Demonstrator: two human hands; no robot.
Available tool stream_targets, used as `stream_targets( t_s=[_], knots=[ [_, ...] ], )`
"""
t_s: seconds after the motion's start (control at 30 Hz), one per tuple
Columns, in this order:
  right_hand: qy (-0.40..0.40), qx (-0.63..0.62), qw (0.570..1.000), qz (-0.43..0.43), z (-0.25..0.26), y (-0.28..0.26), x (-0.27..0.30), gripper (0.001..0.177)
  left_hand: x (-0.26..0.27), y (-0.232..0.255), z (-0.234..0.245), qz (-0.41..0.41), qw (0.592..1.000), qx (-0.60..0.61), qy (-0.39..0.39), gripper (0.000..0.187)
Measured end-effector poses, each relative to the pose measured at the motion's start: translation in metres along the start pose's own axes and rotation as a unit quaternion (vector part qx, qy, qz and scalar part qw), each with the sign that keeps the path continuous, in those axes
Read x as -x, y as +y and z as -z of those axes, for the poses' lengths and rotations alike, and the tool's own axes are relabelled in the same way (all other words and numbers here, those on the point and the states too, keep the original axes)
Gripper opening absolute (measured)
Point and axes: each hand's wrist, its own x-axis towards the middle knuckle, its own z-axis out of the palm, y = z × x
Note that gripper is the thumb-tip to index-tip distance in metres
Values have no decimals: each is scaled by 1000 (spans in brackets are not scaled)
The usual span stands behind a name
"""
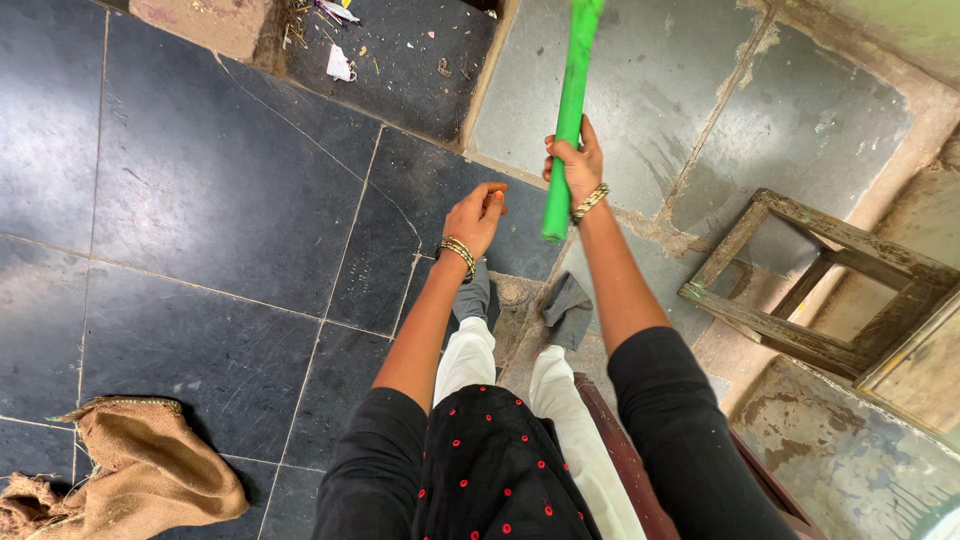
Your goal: The person sweeps debris from the floor and off of steps into a hole in the ground using a handheld broom.
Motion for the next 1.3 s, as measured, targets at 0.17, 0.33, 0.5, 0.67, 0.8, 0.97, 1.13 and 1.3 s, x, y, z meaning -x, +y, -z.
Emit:
stream_targets(
  t_s=[0.17,0.33,0.5,0.67,0.8,0.97,1.13,1.3],
  knots=[
    [-77,249,963,69,27,-22,13,95,-1,-1,-4,24,1000,11,-13,34],
    [-17,117,991,69,4,-23,25,89,-7,-2,-8,23,1000,12,-13,34],
    [24,-63,997,47,-16,-40,2,81,-15,-7,-8,15,1000,3,-8,34],
    [-41,76,996,12,-8,-55,-17,80,-20,-15,-9,8,999,39,15,31],
    [-78,154,982,72,6,-49,1,85,-23,-17,-12,-9,998,55,24,30],
    [33,73,994,71,-9,-42,-5,88,-28,-11,-12,-10,999,44,25,30],
    [23,-41,999,18,-7,-53,-56,79,-35,-14,-10,8,999,48,23,29],
    [-35,70,997,6,4,-52,-37,81,-45,-22,-11,-25,998,46,46,31]
  ],
)
